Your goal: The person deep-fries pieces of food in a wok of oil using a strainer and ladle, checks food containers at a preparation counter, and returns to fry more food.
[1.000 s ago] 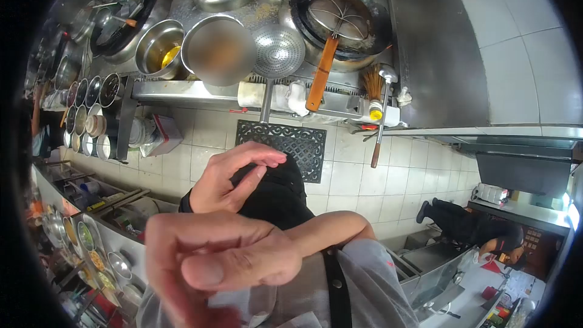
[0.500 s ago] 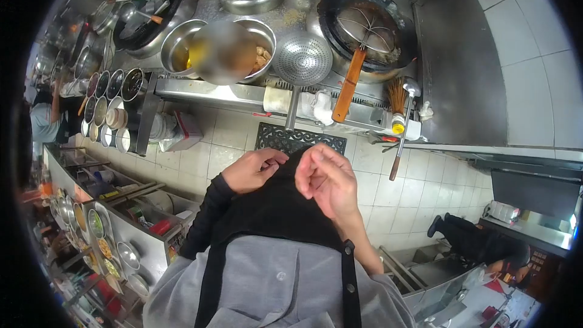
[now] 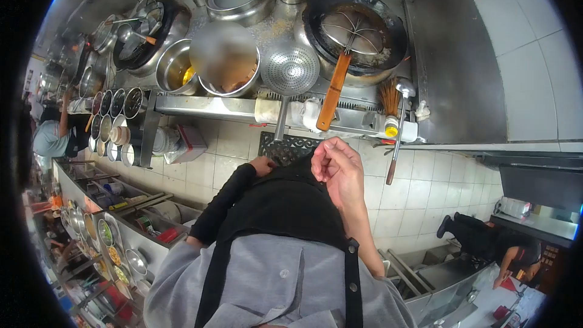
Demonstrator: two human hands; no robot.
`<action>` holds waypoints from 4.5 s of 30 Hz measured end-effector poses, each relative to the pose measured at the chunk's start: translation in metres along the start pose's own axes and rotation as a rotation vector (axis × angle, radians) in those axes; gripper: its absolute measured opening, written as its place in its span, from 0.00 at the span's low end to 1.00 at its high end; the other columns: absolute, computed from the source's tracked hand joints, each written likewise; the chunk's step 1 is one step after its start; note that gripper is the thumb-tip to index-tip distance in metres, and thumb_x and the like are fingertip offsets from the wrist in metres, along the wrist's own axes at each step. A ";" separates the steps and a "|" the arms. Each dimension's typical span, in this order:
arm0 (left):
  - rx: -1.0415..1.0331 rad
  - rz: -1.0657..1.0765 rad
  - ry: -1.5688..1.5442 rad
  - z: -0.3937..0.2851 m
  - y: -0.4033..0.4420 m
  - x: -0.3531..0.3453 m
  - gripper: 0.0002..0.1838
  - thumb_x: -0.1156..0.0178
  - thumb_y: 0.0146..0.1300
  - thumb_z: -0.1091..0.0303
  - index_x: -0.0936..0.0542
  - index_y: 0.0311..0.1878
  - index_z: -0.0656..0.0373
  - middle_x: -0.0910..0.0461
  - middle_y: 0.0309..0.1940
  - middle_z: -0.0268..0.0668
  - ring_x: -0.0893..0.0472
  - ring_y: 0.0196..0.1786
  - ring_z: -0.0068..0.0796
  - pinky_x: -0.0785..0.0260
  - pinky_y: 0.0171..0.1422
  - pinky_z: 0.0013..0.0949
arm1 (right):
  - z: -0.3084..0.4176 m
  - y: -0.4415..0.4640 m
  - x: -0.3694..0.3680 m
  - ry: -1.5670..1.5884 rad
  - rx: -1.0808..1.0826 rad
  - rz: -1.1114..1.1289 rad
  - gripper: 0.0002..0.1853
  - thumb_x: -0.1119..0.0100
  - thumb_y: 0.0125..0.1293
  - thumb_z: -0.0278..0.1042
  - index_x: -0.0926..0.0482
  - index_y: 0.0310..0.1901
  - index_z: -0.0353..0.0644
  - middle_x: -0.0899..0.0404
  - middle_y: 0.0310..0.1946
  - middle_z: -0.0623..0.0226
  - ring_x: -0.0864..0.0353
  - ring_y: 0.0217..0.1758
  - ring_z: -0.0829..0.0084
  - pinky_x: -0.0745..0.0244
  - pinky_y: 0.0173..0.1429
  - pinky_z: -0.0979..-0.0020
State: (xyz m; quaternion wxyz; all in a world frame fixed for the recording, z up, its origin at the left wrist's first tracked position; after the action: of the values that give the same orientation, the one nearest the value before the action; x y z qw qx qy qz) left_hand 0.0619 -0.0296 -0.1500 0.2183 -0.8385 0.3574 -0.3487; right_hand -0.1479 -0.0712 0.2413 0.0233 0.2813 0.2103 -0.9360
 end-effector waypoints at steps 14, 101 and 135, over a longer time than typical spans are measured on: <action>-0.324 0.236 0.443 -0.082 0.072 -0.093 0.21 0.42 0.70 0.54 0.12 0.55 0.58 0.13 0.52 0.51 0.14 0.55 0.53 0.22 0.61 0.45 | -0.011 0.019 0.121 -0.518 -0.212 0.120 0.10 0.43 0.76 0.32 0.18 0.35 0.39 0.19 0.24 0.68 0.22 0.23 0.80 0.31 0.28 0.80; -2.540 1.082 1.047 -0.752 -0.631 -1.519 0.15 0.38 0.63 0.63 0.12 0.48 0.58 0.12 0.50 0.51 0.15 0.57 0.52 0.23 0.64 0.49 | -0.210 -0.850 0.419 1.201 0.138 -2.620 0.11 0.40 0.76 0.33 0.18 0.39 0.32 0.18 0.22 0.57 0.20 0.24 0.71 0.26 0.32 0.66; -2.412 1.869 0.976 -0.616 -0.582 -1.017 0.22 0.31 0.54 0.71 0.14 0.55 0.57 0.18 0.52 0.51 0.16 0.52 0.55 0.22 0.60 0.51 | -0.246 -0.849 0.417 1.048 -0.050 -2.750 0.07 0.41 0.71 0.28 0.18 0.40 0.32 0.17 0.28 0.44 0.15 0.32 0.47 0.24 0.39 0.54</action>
State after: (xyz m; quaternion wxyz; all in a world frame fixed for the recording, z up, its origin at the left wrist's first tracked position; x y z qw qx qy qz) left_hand -0.6441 1.0411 0.1795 0.5432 -0.1765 -0.8066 -0.1519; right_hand -0.5093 0.8332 0.1556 -0.9377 0.1634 0.3066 -0.0108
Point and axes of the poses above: each hand's wrist, its own y-axis towards the middle knuckle, its own x-axis out of the back of the hand, z = x × y, the point moved 10 cm from there along y, towards the middle knuckle
